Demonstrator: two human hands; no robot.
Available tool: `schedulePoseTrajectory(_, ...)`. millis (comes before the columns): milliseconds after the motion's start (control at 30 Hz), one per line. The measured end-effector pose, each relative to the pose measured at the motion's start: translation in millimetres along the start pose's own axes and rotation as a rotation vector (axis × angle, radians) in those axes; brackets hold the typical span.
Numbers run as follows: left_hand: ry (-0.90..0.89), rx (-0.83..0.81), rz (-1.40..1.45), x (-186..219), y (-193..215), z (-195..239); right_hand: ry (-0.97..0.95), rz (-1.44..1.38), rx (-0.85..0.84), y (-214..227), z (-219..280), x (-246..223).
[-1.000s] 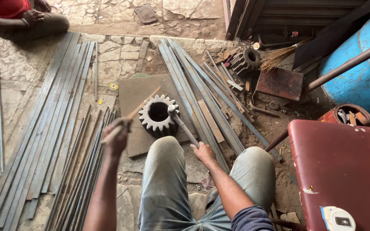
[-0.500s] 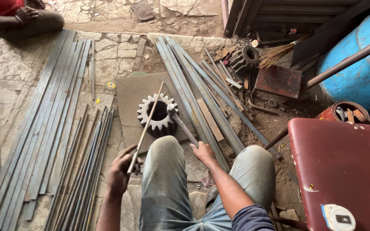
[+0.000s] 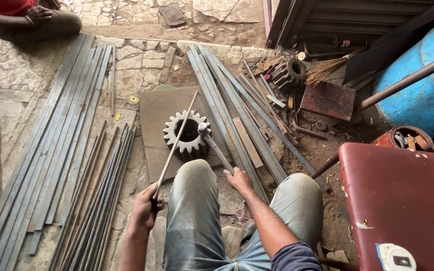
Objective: The person uses a hammer to strike a metal rod against a large gear-shaped object on the floor, handling the rod to reposition it between strikes.
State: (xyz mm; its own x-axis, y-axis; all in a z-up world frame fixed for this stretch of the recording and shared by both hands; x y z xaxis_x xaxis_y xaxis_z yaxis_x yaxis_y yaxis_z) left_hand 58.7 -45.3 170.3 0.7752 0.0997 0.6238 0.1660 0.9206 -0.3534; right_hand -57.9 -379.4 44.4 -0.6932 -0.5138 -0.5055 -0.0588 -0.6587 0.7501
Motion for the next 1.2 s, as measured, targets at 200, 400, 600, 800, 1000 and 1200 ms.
schedulePoseTrajectory(200,-0.021,-0.198,0.041,22.6,-53.7,25.7,-0.018,-0.001,-0.036,-0.7,-0.7,0.6)
schedulePoseTrajectory(400,-0.126,-0.535,0.163,31.0,-95.5,39.1,-0.007,0.004,-0.033,-1.2,-2.5,2.1)
schedulePoseTrajectory(600,-0.181,-0.568,0.180,27.8,-114.4,35.0,0.003,-0.001,-0.021,-1.0,-1.6,3.3)
schedulePoseTrajectory(800,-0.225,-0.507,0.286,24.7,-120.6,37.2,-0.003,-0.024,-0.022,1.7,1.7,1.1)
schedulePoseTrajectory(1000,-0.183,-0.463,0.256,30.1,-127.9,43.1,0.005,-0.015,-0.019,1.3,1.6,1.0)
schedulePoseTrajectory(1200,-0.131,-0.469,0.189,25.3,-141.3,47.0,-0.005,-0.013,-0.023,1.9,1.6,0.2)
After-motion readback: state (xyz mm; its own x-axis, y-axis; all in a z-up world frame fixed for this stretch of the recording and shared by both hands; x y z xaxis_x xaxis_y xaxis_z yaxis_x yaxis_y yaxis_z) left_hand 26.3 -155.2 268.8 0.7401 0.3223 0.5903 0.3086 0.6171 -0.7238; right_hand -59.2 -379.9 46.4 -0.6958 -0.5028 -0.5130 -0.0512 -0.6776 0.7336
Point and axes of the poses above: each hand's wrist, its own z-axis away from the middle knuckle, its own y-axis out of the back of the hand, x = y × z, the point moved 1 cm from there along -z, towards the middle knuckle, and after that the axes turned 8 degrees about y, right-handed, at the moved point
